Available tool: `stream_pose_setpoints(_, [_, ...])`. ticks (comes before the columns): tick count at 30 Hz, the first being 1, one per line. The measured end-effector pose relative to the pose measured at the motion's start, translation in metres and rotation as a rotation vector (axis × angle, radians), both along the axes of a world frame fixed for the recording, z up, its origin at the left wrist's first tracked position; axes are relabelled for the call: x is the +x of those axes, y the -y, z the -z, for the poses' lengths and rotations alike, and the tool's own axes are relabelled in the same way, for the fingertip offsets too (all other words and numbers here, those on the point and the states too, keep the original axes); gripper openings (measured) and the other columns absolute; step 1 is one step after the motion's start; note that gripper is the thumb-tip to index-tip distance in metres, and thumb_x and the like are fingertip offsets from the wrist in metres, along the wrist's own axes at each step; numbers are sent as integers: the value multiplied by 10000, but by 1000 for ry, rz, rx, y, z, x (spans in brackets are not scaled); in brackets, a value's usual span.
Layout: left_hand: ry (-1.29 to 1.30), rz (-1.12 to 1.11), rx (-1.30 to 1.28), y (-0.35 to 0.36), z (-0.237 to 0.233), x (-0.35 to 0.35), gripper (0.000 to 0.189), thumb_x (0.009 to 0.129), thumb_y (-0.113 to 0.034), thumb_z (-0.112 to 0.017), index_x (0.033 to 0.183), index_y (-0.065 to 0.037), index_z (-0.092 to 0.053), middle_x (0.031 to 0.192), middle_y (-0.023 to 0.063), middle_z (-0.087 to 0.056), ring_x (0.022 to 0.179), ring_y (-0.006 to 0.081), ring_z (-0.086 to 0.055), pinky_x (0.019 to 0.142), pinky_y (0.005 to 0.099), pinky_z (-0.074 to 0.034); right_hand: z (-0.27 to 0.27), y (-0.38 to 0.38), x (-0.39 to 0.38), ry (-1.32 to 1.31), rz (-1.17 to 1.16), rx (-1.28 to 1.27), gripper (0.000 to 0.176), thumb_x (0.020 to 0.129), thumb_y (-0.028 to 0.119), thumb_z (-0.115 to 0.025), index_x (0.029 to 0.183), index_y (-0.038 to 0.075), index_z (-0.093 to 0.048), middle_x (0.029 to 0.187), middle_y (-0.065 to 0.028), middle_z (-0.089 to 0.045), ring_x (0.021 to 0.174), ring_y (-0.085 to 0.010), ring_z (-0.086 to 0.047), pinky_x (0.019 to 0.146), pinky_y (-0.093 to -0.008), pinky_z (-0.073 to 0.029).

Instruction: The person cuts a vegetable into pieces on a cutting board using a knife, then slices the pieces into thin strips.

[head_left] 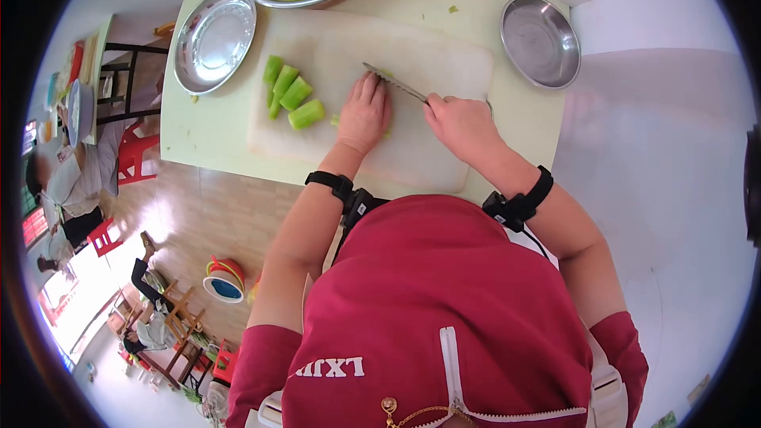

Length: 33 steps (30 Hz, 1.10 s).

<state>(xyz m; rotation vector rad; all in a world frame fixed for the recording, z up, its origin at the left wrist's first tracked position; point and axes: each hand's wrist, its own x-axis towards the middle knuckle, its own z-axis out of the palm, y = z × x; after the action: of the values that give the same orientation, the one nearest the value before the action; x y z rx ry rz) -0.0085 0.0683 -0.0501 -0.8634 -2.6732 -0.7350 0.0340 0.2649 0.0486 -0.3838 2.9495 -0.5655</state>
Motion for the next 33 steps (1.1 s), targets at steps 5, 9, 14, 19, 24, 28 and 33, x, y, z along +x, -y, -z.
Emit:
stream_pose_setpoints(5, [61, -18, -67, 1, 8, -3, 313, 809, -135, -625, 1079, 23, -610, 1192, 189, -537, 1177, 371, -501, 1006, 449, -434, -8, 1, -4, 16, -87, 121, 154, 901, 163, -559, 837, 23, -561, 667, -144, -641, 579, -315, -654, 528, -395, -526])
stream_pose_setpoints(9, [45, -17, -109, 1, 3, -1, 305, 816, -144, -616, 1071, 22, -612, 1187, 195, -537, 1174, 369, -501, 1010, 459, -429, -2, 4, -4, 20, -81, 135, 173, 918, 197, -565, 858, 35, -558, 631, -128, -620, 553, -306, -643, 509, -400, -513])
stream_pose_setpoints(14, [132, -6, -118, 1, 0, -1, 318, 823, -138, -600, 1087, 38, -600, 1217, 196, -528, 1196, 357, -490, 1023, 453, -420, 15, 11, -15, 22, -104, 101, 130, 890, 133, -555, 856, 8, -555, 656, -154, -638, 612, -324, -669, 518, -403, -525])
stream_pose_setpoints(19, [55, -16, -14, 0, -2, -3, 348, 829, -107, -596, 1139, 50, -572, 1236, 190, -521, 1209, 354, -490, 1021, 438, -424, 17, 6, -33, 5, -41, -5, 186, 929, 194, -530, 857, 27, -571, 614, -149, -621, 600, -329, -654, 530, -427, -513])
stream_pose_setpoints(24, [58, -21, 42, 0, 3, -2, 325, 841, -82, -592, 1138, 50, -571, 1231, 191, -519, 1203, 365, -492, 1013, 431, -432, 3, -4, -16, 97, -2, 15, 240, 963, 253, -508, 858, 58, -599, 638, -140, -618, 610, -348, -627, 561, -448, -502])
stream_pose_setpoints(28, [61, -4, -19, 2, 4, -1, 392, 812, -104, -599, 1167, 61, -569, 1232, 186, -518, 1223, 339, -471, 1024, 424, -429, -4, -4, -9, 90, -62, 77, 222, 945, 213, -520, 839, 26, -576, 617, -148, -627, 577, -336, -644, 540, -434, -509])
stream_pose_setpoints(33, [81, -16, -68, 2, 5, -2, 373, 804, -100, -603, 1139, 63, -585, 1217, 185, -522, 1215, 340, -474, 1021, 422, -433, -2, -4, -10, 94, -105, 117, 197, 938, 186, -515, 850, 22, -578, 620, -151, -630, 579, -335, -650, 543, -430, -519])
